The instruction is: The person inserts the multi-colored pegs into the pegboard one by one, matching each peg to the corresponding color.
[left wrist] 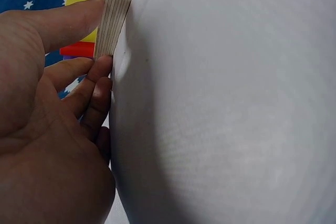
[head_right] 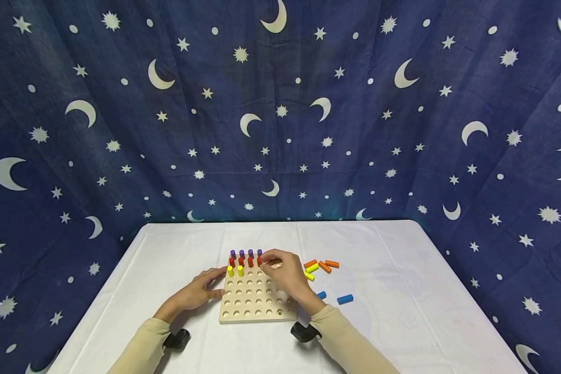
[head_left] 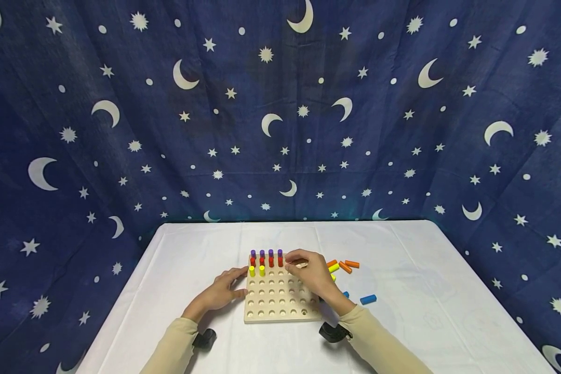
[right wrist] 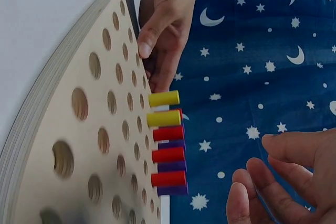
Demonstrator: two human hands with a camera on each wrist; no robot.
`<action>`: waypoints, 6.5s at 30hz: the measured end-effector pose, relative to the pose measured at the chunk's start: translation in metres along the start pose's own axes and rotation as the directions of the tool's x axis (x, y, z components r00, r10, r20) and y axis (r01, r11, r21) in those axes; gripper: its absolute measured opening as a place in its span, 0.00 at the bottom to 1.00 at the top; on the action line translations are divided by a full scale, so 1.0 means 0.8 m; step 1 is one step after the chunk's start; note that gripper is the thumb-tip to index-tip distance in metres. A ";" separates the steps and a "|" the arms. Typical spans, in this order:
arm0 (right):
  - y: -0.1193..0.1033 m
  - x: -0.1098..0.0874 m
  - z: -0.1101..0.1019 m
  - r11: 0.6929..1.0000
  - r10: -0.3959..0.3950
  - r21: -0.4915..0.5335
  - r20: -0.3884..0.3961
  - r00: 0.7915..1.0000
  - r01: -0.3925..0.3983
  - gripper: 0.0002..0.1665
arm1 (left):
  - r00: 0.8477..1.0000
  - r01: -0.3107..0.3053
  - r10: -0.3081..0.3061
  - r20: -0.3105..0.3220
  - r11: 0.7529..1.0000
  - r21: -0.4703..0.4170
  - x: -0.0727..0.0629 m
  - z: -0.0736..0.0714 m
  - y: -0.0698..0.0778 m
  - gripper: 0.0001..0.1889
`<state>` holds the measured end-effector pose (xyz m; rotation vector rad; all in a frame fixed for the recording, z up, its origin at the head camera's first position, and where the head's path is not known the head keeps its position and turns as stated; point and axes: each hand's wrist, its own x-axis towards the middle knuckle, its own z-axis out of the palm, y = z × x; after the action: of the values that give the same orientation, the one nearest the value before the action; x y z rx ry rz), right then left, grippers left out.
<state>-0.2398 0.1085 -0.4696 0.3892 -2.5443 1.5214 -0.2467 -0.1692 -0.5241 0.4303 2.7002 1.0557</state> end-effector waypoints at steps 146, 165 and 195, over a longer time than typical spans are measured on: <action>0.025 0.008 -0.048 0.993 0.110 0.041 -0.017 0.994 -0.110 0.12 | 1.000 0.017 -0.018 -0.012 1.000 -0.017 0.000 0.002 0.000 0.36; 0.006 0.016 0.008 0.987 0.052 0.151 0.031 0.998 -0.056 0.10 | 1.000 0.022 -0.022 -0.014 1.000 -0.004 0.001 0.001 -0.002 0.36; 0.032 0.027 0.069 0.990 0.117 0.076 0.021 0.993 -0.119 0.10 | 1.000 0.023 -0.023 0.004 1.000 0.001 0.002 0.000 0.000 0.36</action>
<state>-0.2680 0.0680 -0.5116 0.2659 -2.5693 1.6676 -0.2484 -0.1690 -0.5243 0.3997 2.6960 1.0463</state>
